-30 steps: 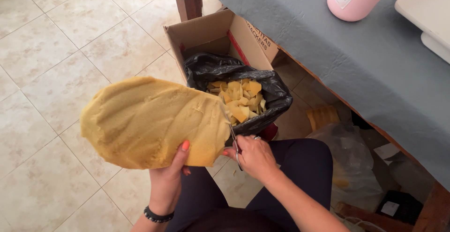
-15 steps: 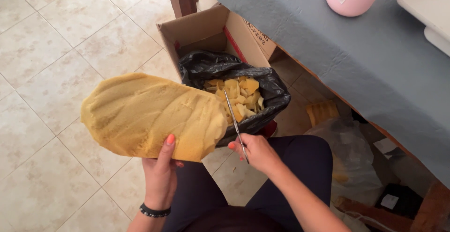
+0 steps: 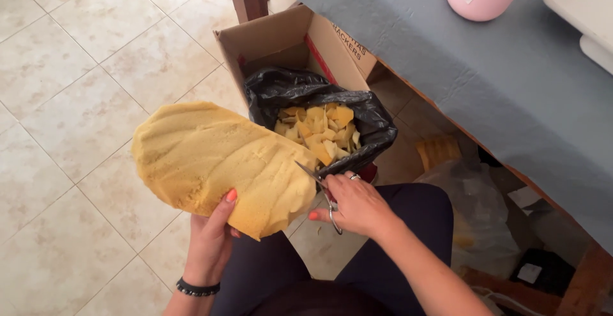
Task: Cutting a large piece of yellow foam into small scraps using scissors and collecting them in a bin.
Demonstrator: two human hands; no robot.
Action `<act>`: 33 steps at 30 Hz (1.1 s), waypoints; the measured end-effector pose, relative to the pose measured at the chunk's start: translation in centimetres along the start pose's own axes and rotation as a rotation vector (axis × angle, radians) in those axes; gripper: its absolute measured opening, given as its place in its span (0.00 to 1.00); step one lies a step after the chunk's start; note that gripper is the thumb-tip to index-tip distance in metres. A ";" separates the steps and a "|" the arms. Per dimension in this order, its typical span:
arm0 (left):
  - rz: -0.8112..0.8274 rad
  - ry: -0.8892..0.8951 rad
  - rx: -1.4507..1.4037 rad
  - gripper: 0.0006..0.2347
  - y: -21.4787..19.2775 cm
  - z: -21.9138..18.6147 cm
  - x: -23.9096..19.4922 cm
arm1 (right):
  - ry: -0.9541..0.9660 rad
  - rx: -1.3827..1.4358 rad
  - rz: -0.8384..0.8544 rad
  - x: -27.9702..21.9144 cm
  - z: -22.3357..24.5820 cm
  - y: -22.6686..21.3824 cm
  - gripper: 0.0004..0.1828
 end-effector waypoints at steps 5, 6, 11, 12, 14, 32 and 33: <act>-0.096 -0.049 -0.034 0.11 -0.8 0.6 0.2 | -0.183 0.125 -0.443 0.1 0.9 -0.7 0.29; -0.095 -0.050 -0.033 0.11 -0.7 0.8 0.2 | -0.180 0.126 -0.443 0.3 0.9 -0.3 0.29; -0.072 -0.032 -0.071 0.10 0.1 0.7 0.2 | -0.210 0.181 -0.462 0.8 0.7 1.2 0.27; -0.071 -0.030 -0.072 0.10 0.3 0.5 0.2 | -0.211 0.180 -0.463 0.9 0.6 1.5 0.27; -0.081 -0.029 -0.081 0.10 0.6 0.2 0.2 | -0.181 0.209 -0.479 0.9 0.0 2.1 0.31; -0.106 -0.048 -0.160 0.12 -1.7 1.0 1.0 | -0.115 0.377 -0.027 0.6 -0.6 2.0 0.39; -0.110 -0.050 -0.161 0.12 -1.7 1.0 0.4 | -0.115 0.377 -0.022 0.3 -0.2 1.7 0.39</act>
Point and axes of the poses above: each hand's wrist, its own x-axis towards the middle knuckle, its own y-axis out of the palm, z = x × y, the point moved 10 cm from there along x, towards the middle knuckle, and after that the axes turned 5 degrees about -y, right-handed, at the moved point
